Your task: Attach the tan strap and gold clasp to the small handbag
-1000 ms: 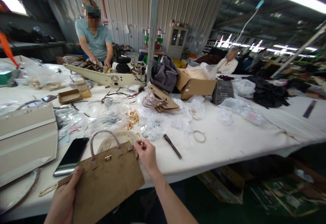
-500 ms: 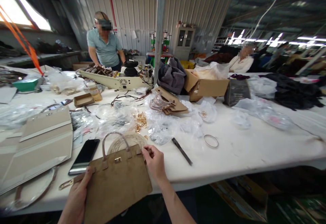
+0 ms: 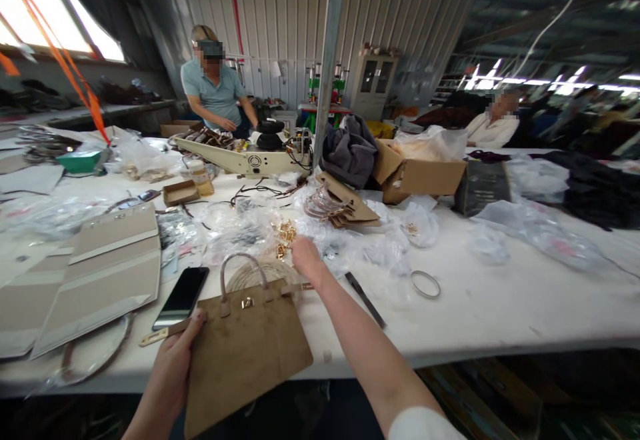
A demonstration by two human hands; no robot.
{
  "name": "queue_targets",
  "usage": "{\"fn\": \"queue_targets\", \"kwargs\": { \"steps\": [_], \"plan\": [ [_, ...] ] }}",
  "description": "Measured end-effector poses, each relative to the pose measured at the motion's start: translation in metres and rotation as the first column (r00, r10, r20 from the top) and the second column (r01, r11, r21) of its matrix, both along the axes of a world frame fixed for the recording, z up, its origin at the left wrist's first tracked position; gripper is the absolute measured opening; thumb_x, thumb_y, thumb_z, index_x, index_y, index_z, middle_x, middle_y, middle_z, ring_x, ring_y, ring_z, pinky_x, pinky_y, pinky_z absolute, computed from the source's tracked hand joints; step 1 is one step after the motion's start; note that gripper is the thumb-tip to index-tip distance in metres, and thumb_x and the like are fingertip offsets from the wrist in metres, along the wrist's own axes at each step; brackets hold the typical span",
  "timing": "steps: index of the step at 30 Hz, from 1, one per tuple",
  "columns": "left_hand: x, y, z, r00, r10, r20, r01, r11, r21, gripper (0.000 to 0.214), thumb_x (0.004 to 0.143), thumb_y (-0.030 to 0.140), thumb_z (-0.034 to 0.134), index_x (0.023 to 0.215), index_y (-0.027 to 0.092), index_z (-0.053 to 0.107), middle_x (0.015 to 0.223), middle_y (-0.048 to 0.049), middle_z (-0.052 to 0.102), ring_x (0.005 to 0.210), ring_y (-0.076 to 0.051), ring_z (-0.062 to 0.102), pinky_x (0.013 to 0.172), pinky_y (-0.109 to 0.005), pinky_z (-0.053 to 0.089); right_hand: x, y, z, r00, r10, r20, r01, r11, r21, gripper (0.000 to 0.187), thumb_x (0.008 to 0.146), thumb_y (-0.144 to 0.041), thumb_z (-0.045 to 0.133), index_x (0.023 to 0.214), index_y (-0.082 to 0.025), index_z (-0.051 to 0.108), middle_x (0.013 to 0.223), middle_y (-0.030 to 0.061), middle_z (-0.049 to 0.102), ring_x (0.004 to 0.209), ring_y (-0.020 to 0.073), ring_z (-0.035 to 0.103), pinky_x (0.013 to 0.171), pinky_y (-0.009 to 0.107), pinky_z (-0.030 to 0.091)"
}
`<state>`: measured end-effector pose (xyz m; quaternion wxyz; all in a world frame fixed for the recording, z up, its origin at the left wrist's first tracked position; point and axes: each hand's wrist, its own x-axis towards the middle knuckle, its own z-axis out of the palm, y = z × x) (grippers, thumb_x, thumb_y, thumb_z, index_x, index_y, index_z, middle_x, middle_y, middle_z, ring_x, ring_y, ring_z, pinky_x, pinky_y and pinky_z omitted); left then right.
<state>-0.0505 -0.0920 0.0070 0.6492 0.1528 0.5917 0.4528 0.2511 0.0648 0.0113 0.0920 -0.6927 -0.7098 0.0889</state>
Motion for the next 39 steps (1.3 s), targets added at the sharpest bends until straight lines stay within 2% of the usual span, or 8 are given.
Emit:
{"fn": "queue_targets", "kwargs": {
  "steps": [11,15,20,24,27,29,33,39],
  "plan": [
    [-0.008,-0.009,0.011,0.996,-0.023,0.087,0.006,0.982,0.186,0.044,0.091,0.041,0.085,0.125,0.014,0.078,0.107,-0.0142,0.085,0.097,-0.030,0.083,0.077,-0.033,0.068,0.000,0.029,-0.013,0.988,0.049,0.144,-0.029,0.990,-0.142,0.026,0.085,-0.015,0.073,0.107,-0.018,0.087,0.111,0.0173,0.082,0.106,0.0300,0.076,0.090,0.029,0.052],
    [-0.009,-0.013,0.012,0.994,-0.044,0.104,0.021,0.976,0.215,0.052,0.085,0.044,0.090,0.126,0.014,0.078,0.108,-0.0139,0.085,0.094,-0.030,0.083,0.067,-0.029,0.064,-0.002,0.028,-0.009,0.990,0.076,0.123,-0.063,0.993,-0.101,0.036,0.078,-0.013,0.077,0.113,-0.020,0.084,0.113,0.0147,0.082,0.103,0.0280,0.076,0.085,0.027,0.050],
    [-0.012,-0.019,0.013,0.992,-0.021,0.126,-0.010,0.971,0.239,0.052,0.084,0.049,0.090,0.119,0.012,0.080,0.103,-0.0137,0.085,0.087,-0.028,0.082,0.066,-0.028,0.061,-0.003,0.017,0.012,0.998,0.060,0.022,-0.061,0.997,0.045,0.021,0.093,-0.014,0.065,0.104,-0.016,0.083,0.111,0.0149,0.082,0.105,0.0267,0.075,0.089,0.028,0.050],
    [-0.011,-0.021,0.011,0.989,-0.026,0.142,-0.010,0.969,0.248,0.056,0.085,0.054,0.088,0.121,0.012,0.080,0.101,-0.0132,0.085,0.084,-0.026,0.080,0.068,-0.029,0.059,-0.029,-0.028,0.038,0.972,0.045,-0.230,0.017,0.965,0.263,0.033,0.110,-0.033,0.052,0.123,-0.014,0.075,0.113,0.0155,0.081,0.102,0.0250,0.076,0.093,0.032,0.055],
    [-0.006,-0.023,0.007,0.990,-0.018,0.142,-0.018,0.970,0.243,0.060,0.084,0.058,0.088,0.121,0.012,0.080,0.095,-0.0125,0.085,0.080,-0.026,0.079,0.065,-0.028,0.057,-0.075,-0.091,0.048,0.638,0.153,-0.755,0.121,0.948,0.294,0.036,0.106,-0.049,0.066,0.122,-0.017,0.070,0.106,0.0128,0.081,0.095,0.0262,0.078,0.084,0.033,0.061],
    [-0.002,-0.024,0.006,0.990,-0.013,0.142,-0.025,0.965,0.263,0.059,0.085,0.057,0.088,0.122,0.012,0.080,0.096,-0.0115,0.084,0.082,-0.025,0.078,0.066,-0.028,0.057,-0.108,-0.132,0.047,0.508,0.150,-0.848,0.013,0.983,0.182,0.030,0.105,-0.048,0.068,0.116,-0.020,0.071,0.103,0.0102,0.080,0.089,0.0235,0.076,0.077,0.030,0.061],
    [0.004,-0.027,0.008,0.993,-0.019,0.113,-0.017,0.950,0.313,0.059,0.086,0.058,0.086,0.125,0.014,0.079,0.100,-0.0107,0.084,0.091,-0.027,0.078,0.076,-0.031,0.060,-0.147,-0.173,0.032,0.541,0.139,-0.829,-0.009,0.987,0.159,0.017,0.101,-0.038,0.074,0.100,-0.021,0.077,0.105,0.0082,0.077,0.089,0.0212,0.073,0.078,0.029,0.059],
    [0.004,-0.033,0.009,0.998,-0.028,0.055,0.005,0.926,0.376,0.055,0.092,0.059,0.080,0.127,0.016,0.077,0.108,-0.0103,0.083,0.103,-0.028,0.077,0.087,-0.035,0.062,-0.140,-0.173,0.024,0.585,0.155,-0.796,-0.090,0.988,0.126,0.021,0.102,-0.031,0.072,0.117,-0.023,0.084,0.105,0.0080,0.080,0.088,0.0216,0.076,0.074,0.029,0.062]
  ]
}}
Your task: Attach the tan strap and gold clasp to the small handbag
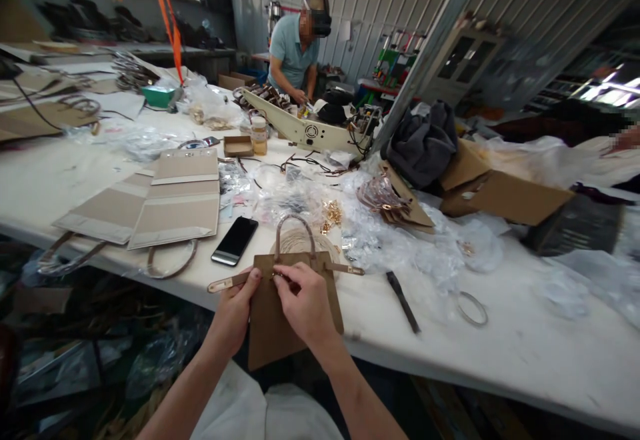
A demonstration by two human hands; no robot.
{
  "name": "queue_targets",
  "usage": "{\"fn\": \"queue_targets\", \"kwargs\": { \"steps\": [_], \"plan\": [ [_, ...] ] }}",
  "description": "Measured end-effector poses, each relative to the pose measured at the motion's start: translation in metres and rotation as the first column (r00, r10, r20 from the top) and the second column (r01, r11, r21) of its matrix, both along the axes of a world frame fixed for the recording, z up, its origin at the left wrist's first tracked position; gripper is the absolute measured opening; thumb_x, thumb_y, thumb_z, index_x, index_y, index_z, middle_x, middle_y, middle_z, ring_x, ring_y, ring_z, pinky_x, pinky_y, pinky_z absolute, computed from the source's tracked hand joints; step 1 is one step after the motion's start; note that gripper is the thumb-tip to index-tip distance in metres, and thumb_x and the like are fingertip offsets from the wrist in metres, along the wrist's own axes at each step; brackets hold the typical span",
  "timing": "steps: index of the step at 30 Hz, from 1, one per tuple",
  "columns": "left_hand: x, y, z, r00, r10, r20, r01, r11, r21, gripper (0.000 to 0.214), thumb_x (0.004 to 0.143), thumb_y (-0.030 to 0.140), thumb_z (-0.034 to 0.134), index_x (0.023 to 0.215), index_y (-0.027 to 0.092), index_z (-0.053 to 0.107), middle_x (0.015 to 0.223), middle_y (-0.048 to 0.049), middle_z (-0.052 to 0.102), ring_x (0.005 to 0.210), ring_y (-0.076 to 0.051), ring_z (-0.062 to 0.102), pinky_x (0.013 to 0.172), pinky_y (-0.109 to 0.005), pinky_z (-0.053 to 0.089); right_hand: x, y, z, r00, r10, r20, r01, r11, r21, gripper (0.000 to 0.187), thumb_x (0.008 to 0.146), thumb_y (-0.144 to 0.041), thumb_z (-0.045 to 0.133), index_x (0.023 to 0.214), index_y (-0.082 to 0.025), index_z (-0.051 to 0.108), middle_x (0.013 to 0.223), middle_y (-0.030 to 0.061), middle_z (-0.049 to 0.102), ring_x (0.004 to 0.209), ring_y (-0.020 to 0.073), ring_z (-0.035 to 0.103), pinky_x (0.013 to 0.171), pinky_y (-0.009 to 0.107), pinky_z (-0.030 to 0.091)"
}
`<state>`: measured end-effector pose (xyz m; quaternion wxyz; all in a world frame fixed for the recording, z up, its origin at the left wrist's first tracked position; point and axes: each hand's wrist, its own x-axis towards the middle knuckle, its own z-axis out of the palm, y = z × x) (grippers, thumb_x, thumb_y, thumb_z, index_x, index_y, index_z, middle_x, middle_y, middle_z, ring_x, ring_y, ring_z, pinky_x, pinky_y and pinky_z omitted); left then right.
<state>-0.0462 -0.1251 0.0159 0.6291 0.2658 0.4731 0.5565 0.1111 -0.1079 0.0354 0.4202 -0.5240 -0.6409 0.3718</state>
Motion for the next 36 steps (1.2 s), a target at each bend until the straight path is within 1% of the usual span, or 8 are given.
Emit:
{"fn": "queue_targets", "kwargs": {
  "steps": [4,9,14,18,23,26,32,36],
  "plan": [
    [0.000,-0.003,-0.003,0.999,0.003,-0.051,-0.002,0.999,0.037,0.048,0.095,0.057,0.077,0.122,0.017,0.079,0.116,-0.0104,0.082,0.111,-0.028,0.075,0.099,-0.035,0.059,0.002,0.005,0.009,0.999,-0.043,-0.013,0.042,0.998,-0.046,0.015,0.098,-0.033,0.077,0.105,-0.023,0.086,0.099,0.0069,0.082,0.080,0.0228,0.079,0.071,0.031,0.065],
    [-0.001,-0.005,-0.002,0.998,-0.009,-0.070,0.015,0.997,0.080,0.043,0.098,0.054,0.075,0.123,0.019,0.079,0.117,-0.0097,0.082,0.116,-0.028,0.074,0.107,-0.036,0.057,-0.006,0.013,0.010,0.991,-0.080,-0.103,0.064,0.987,-0.149,0.023,0.094,-0.041,0.081,0.105,-0.022,0.087,0.091,0.0072,0.083,0.075,0.0267,0.081,0.069,0.035,0.069],
    [-0.004,-0.005,-0.001,0.993,0.005,-0.115,0.007,0.995,0.097,0.043,0.099,0.054,0.073,0.124,0.020,0.079,0.120,-0.0098,0.082,0.112,-0.028,0.074,0.099,-0.034,0.059,-0.013,0.013,0.012,0.999,-0.045,-0.013,0.045,0.999,-0.001,0.021,0.098,-0.036,0.078,0.113,-0.025,0.088,0.100,0.0075,0.083,0.079,0.0246,0.079,0.072,0.035,0.066],
    [-0.005,-0.005,-0.005,0.987,0.031,-0.155,-0.012,0.992,0.124,0.042,0.101,0.054,0.070,0.122,0.019,0.079,0.119,-0.0101,0.081,0.110,-0.028,0.074,0.097,-0.034,0.058,-0.016,0.009,0.018,0.996,-0.003,0.089,-0.007,0.993,0.115,0.015,0.100,-0.028,0.075,0.106,-0.026,0.089,0.095,0.0061,0.082,0.084,0.0232,0.077,0.074,0.032,0.062],
    [-0.003,-0.006,-0.004,0.951,0.087,-0.296,-0.035,0.984,0.177,0.033,0.104,0.048,0.065,0.115,0.021,0.081,0.116,-0.0105,0.081,0.114,-0.029,0.071,0.103,-0.035,0.054,-0.018,0.011,0.017,0.994,0.014,0.111,-0.020,0.998,0.054,0.013,0.098,-0.027,0.076,0.097,-0.025,0.089,0.089,0.0053,0.082,0.080,0.0237,0.076,0.071,0.033,0.060],
    [0.000,-0.007,0.002,0.917,0.153,-0.368,-0.075,0.973,0.218,0.030,0.104,0.045,0.064,0.106,0.021,0.082,0.108,-0.0099,0.080,0.102,-0.027,0.071,0.094,-0.032,0.054,-0.017,0.014,0.016,0.995,0.018,0.096,-0.016,1.000,-0.020,0.012,0.096,-0.026,0.077,0.098,-0.025,0.089,0.084,0.0042,0.082,0.073,0.0236,0.076,0.067,0.033,0.060],
    [0.004,-0.009,0.007,0.898,0.176,-0.403,-0.042,0.946,0.320,0.027,0.107,0.040,0.061,0.112,0.023,0.081,0.109,-0.0076,0.079,0.092,-0.023,0.067,0.088,-0.030,0.051,-0.021,0.012,0.026,0.965,0.020,0.262,-0.076,0.976,0.202,0.017,0.098,-0.018,0.071,0.093,-0.024,0.086,0.089,0.0059,0.081,0.082,0.0241,0.074,0.077,0.035,0.058],
    [0.006,-0.009,0.005,0.896,0.168,-0.411,-0.029,0.946,0.323,0.025,0.107,0.037,0.059,0.105,0.021,0.079,0.104,-0.0066,0.079,0.089,-0.022,0.066,0.087,-0.029,0.052,-0.028,0.004,0.021,0.954,-0.032,0.299,-0.046,0.967,0.251,0.020,0.100,-0.013,0.066,0.098,-0.021,0.084,0.091,0.0079,0.078,0.083,0.0238,0.073,0.076,0.034,0.055]
  ]
}}
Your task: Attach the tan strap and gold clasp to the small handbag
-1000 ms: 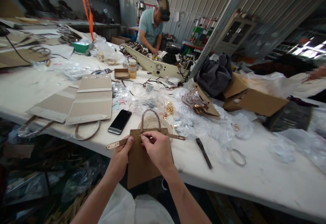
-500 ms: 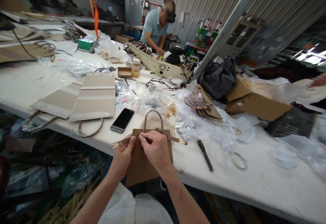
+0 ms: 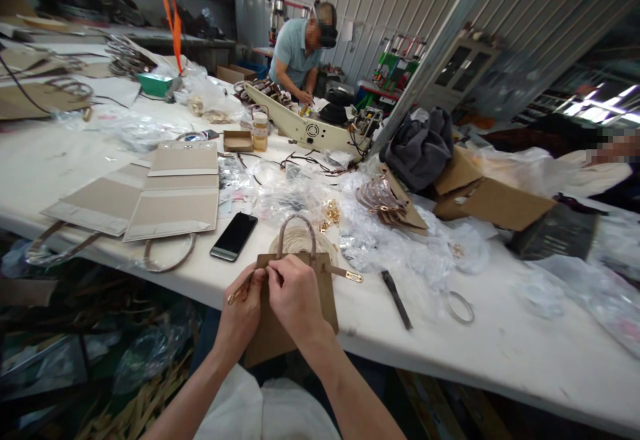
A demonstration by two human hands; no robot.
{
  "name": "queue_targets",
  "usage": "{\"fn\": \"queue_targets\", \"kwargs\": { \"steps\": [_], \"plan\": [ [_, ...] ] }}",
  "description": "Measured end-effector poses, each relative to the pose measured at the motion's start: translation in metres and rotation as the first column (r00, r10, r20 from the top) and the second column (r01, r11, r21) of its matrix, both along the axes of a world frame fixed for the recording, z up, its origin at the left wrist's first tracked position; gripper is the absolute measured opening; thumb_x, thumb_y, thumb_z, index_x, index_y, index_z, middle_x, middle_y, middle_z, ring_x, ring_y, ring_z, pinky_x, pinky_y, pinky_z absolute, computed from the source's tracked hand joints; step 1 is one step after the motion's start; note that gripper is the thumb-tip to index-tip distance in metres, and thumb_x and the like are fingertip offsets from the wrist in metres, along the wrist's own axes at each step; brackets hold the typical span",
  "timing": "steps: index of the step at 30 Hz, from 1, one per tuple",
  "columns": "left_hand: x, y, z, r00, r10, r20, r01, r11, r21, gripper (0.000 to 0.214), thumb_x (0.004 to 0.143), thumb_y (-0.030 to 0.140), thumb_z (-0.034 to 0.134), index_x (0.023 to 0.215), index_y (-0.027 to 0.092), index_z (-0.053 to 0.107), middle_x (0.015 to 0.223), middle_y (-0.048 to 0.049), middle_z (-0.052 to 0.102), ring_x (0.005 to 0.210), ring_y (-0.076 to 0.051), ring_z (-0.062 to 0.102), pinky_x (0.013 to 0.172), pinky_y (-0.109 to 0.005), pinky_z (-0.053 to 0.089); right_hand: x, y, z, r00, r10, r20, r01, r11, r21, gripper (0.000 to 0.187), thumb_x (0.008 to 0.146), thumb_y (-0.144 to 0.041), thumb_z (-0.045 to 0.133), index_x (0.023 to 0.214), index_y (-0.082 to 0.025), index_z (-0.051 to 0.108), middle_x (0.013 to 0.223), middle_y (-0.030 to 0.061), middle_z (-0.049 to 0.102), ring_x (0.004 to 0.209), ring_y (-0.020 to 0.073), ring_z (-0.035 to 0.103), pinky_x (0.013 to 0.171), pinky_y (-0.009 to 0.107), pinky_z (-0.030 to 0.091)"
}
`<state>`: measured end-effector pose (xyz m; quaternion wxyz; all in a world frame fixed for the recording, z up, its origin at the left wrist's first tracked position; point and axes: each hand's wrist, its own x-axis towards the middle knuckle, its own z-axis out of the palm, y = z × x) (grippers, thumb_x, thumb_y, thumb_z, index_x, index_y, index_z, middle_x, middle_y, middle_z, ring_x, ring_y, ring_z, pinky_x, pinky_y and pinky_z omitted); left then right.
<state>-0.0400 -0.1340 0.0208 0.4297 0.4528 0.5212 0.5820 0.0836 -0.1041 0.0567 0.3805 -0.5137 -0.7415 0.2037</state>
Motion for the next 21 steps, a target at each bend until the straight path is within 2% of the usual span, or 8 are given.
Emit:
{"fn": "queue_targets", "kwargs": {
  "steps": [4,9,11,14,16,18,21],
  "plan": [
    [0.001,0.000,0.001,1.000,0.012,-0.003,-0.012,0.999,-0.041,0.025,0.107,0.037,0.060,0.104,0.021,0.079,0.103,-0.0072,0.079,0.094,-0.023,0.067,0.087,-0.029,0.053,0.000,-0.005,-0.005,0.996,-0.030,-0.084,0.027,0.999,-0.029,0.019,0.101,-0.014,0.067,0.100,-0.021,0.084,0.093,0.0073,0.078,0.084,0.0228,0.073,0.077,0.033,0.055],
    [0.001,-0.001,0.001,1.000,0.008,0.006,-0.008,0.998,-0.069,0.030,0.105,0.046,0.063,0.111,0.023,0.081,0.113,-0.0097,0.080,0.106,-0.028,0.069,0.094,-0.032,0.054,0.013,-0.002,0.000,0.986,0.126,-0.106,-0.138,0.983,-0.122,0.025,0.107,-0.017,0.062,0.109,-0.023,0.086,0.092,0.0063,0.075,0.085,0.0209,0.070,0.079,0.032,0.055],
    [0.001,-0.001,-0.001,0.999,0.018,-0.038,-0.021,0.997,-0.069,0.029,0.104,0.045,0.064,0.113,0.024,0.080,0.114,-0.0093,0.080,0.106,-0.028,0.070,0.096,-0.032,0.053,0.017,-0.001,-0.002,0.979,0.151,-0.135,-0.173,0.971,-0.167,0.025,0.108,-0.017,0.062,0.110,-0.024,0.086,0.094,0.0054,0.074,0.085,0.0197,0.069,0.078,0.030,0.055],
    [0.000,-0.002,-0.007,0.997,0.028,-0.069,-0.034,0.996,-0.079,0.022,0.100,0.044,0.069,0.106,0.024,0.077,0.109,-0.0075,0.079,0.099,-0.026,0.070,0.092,-0.031,0.054,0.018,-0.001,-0.011,0.976,0.148,-0.162,-0.179,0.964,-0.196,0.026,0.108,-0.017,0.062,0.109,-0.025,0.087,0.093,0.0040,0.072,0.084,0.0181,0.068,0.077,0.028,0.054],
    [-0.002,-0.002,-0.013,1.000,0.026,-0.005,-0.026,0.990,-0.137,0.024,0.095,0.047,0.077,0.101,0.024,0.075,0.108,-0.0067,0.079,0.096,-0.024,0.071,0.086,-0.029,0.055,0.016,-0.004,-0.017,0.975,0.148,-0.164,-0.178,0.965,-0.191,0.027,0.109,-0.015,0.061,0.109,-0.024,0.086,0.093,0.0039,0.071,0.085,0.0175,0.068,0.079,0.028,0.054],
    [-0.006,-0.003,-0.022,0.996,0.016,0.084,0.002,0.977,-0.214,0.034,0.088,0.053,0.084,0.104,0.023,0.075,0.109,-0.0070,0.080,0.094,-0.025,0.072,0.081,-0.028,0.057,0.014,-0.009,-0.018,0.969,0.177,-0.173,-0.209,0.958,-0.194,0.027,0.107,-0.012,0.061,0.109,-0.022,0.086,0.094,0.0047,0.072,0.088,0.0176,0.068,0.081,0.027,0.054],
    [-0.017,-0.003,-0.033,0.975,0.003,0.221,0.072,0.940,-0.333,0.054,0.080,0.060,0.090,0.117,0.023,0.074,0.108,-0.0076,0.082,0.092,-0.027,0.076,0.073,-0.030,0.060,0.020,-0.014,-0.009,0.931,0.270,-0.246,-0.333,0.906,-0.263,0.033,0.103,-0.008,0.060,0.122,-0.022,0.083,0.102,0.0054,0.075,0.088,0.0175,0.071,0.077,0.027,0.057]
  ]
}}
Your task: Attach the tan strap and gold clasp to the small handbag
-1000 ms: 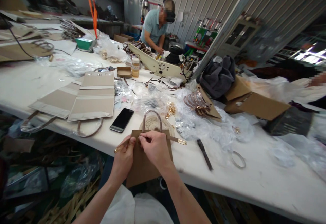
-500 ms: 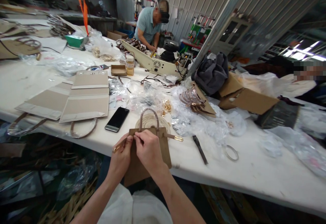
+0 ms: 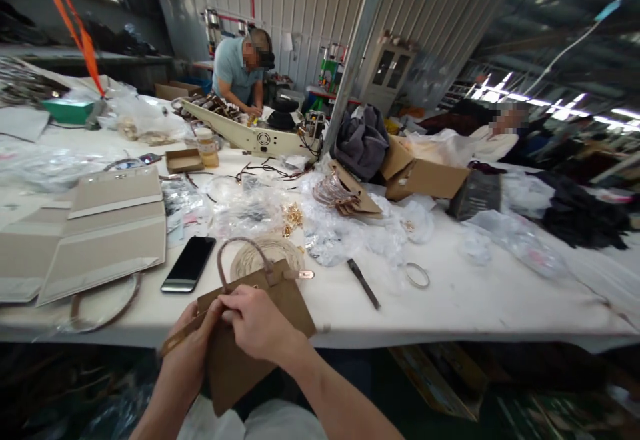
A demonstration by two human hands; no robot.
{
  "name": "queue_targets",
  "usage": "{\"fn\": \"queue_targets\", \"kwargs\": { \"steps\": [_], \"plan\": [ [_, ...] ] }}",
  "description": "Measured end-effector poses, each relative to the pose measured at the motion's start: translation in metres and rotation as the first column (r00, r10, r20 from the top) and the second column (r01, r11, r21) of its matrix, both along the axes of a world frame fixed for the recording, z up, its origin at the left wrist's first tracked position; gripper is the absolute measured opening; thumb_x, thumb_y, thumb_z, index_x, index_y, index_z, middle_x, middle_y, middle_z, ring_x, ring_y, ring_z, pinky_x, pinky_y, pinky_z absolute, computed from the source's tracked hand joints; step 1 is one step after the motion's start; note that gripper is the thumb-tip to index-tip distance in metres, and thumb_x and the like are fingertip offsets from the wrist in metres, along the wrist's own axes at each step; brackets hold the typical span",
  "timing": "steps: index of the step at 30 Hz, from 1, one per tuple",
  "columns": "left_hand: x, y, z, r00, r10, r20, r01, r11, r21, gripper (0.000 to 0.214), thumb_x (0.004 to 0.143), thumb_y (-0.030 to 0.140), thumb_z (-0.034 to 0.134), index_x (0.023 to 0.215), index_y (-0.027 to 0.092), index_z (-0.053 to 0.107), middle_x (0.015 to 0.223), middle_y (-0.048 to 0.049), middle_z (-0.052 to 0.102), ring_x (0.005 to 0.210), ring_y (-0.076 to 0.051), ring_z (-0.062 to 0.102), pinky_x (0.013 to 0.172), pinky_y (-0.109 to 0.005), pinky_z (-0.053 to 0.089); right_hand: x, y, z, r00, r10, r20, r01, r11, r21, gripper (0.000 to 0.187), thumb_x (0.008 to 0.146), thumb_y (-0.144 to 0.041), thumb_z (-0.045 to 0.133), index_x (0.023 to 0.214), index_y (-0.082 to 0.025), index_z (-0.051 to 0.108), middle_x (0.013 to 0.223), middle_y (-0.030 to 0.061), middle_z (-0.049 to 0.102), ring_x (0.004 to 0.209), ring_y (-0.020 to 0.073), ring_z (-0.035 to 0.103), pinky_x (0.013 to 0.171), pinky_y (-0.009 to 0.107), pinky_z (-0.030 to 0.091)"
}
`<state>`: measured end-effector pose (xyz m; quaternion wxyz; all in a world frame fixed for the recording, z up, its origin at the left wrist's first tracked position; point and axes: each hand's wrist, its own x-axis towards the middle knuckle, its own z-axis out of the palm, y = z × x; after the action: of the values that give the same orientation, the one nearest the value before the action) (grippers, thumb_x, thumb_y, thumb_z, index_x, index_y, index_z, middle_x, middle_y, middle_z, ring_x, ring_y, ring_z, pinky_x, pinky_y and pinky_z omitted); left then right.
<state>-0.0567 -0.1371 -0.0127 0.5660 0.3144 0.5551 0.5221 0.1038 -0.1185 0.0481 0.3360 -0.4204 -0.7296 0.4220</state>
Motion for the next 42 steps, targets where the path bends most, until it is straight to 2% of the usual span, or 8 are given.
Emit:
{"fn": "queue_targets", "kwargs": {
  "steps": [2,4,8,14,19,24,31,42],
  "plan": [
    [-0.010,0.000,-0.006,0.996,0.005,0.094,0.006,0.994,-0.112,0.065,0.074,0.059,0.095,0.123,0.022,0.074,0.111,-0.0088,0.083,0.096,-0.030,0.079,0.074,-0.032,0.062,0.018,0.008,0.012,0.996,0.000,-0.084,-0.008,0.996,-0.093,0.041,0.104,-0.016,0.064,0.142,-0.026,0.074,0.109,0.0049,0.078,0.081,0.0172,0.074,0.071,0.027,0.060],
    [-0.020,0.001,-0.009,0.985,0.007,0.170,0.032,0.974,-0.224,0.073,0.067,0.056,0.100,0.124,0.019,0.076,0.116,-0.0117,0.083,0.105,-0.034,0.079,0.080,-0.035,0.065,0.048,0.032,0.023,0.982,-0.138,-0.127,0.121,0.984,-0.130,0.046,0.105,-0.032,0.070,0.151,-0.027,0.068,0.108,0.0049,0.080,0.074,0.0181,0.075,0.067,0.029,0.062],
    [-0.032,0.007,-0.011,0.980,-0.016,0.197,0.079,0.945,-0.318,0.071,0.068,0.051,0.102,0.124,0.016,0.078,0.122,-0.0157,0.083,0.116,-0.037,0.077,0.089,-0.039,0.066,0.121,0.113,0.031,0.818,-0.531,0.223,0.526,0.846,0.087,0.027,0.106,-0.029,0.063,0.122,-0.019,0.082,0.099,0.0079,0.083,0.078,0.0193,0.077,0.071,0.028,0.061],
    [-0.028,0.015,-0.013,0.965,-0.061,0.254,0.117,0.970,-0.213,0.071,0.077,0.045,0.096,0.139,0.020,0.073,0.132,-0.0131,0.080,0.121,-0.037,0.077,0.089,-0.038,0.066,0.155,0.180,-0.007,0.802,-0.444,0.399,0.461,0.885,0.059,0.015,0.094,-0.016,0.072,0.097,-0.015,0.086,0.080,0.0058,0.081,0.064,0.0184,0.074,0.065,0.024,0.053],
    [-0.028,0.015,-0.012,0.977,-0.117,0.180,0.154,0.965,-0.211,0.065,0.078,0.051,0.096,0.133,0.022,0.077,0.133,-0.0111,0.080,0.123,-0.036,0.076,0.094,-0.037,0.066,0.154,0.185,-0.036,0.742,-0.465,0.483,0.461,0.877,0.135,0.022,0.096,-0.013,0.066,0.099,-0.016,0.087,0.095,0.0091,0.084,0.087,0.0218,0.078,0.083,0.026,0.052],
    [-0.032,0.020,-0.014,0.968,-0.159,0.196,0.206,0.946,-0.250,0.072,0.074,0.051,0.098,0.137,0.023,0.076,0.133,-0.0113,0.080,0.124,-0.037,0.076,0.095,-0.037,0.066,0.165,0.181,-0.042,0.686,-0.430,0.587,0.439,0.888,0.138,0.022,0.095,-0.015,0.068,0.102,-0.021,0.088,0.106,0.0099,0.085,0.104,0.0241,0.077,0.090,0.026,0.050],
    [-0.029,0.029,-0.019,0.966,-0.103,0.239,0.164,0.953,-0.254,0.069,0.071,0.046,0.101,0.131,0.020,0.080,0.126,-0.0132,0.083,0.117,-0.038,0.078,0.093,-0.041,0.068,0.164,0.158,-0.049,0.613,-0.313,0.725,0.374,0.924,0.082,0.010,0.089,-0.018,0.078,0.085,-0.020,0.087,0.096,0.0139,0.084,0.097,0.0277,0.077,0.083,0.029,0.050],
    [-0.017,0.019,-0.003,0.967,-0.095,0.236,0.138,0.975,-0.174,0.058,0.078,0.047,0.096,0.124,0.016,0.082,0.116,-0.0155,0.084,0.100,-0.033,0.082,0.084,-0.036,0.066,0.165,0.148,-0.057,0.781,-0.384,0.493,0.421,0.906,0.040,0.010,0.082,-0.009,0.082,0.089,-0.016,0.082,0.088,0.0077,0.082,0.084,0.0218,0.077,0.080,0.027,0.055]
  ]
}}
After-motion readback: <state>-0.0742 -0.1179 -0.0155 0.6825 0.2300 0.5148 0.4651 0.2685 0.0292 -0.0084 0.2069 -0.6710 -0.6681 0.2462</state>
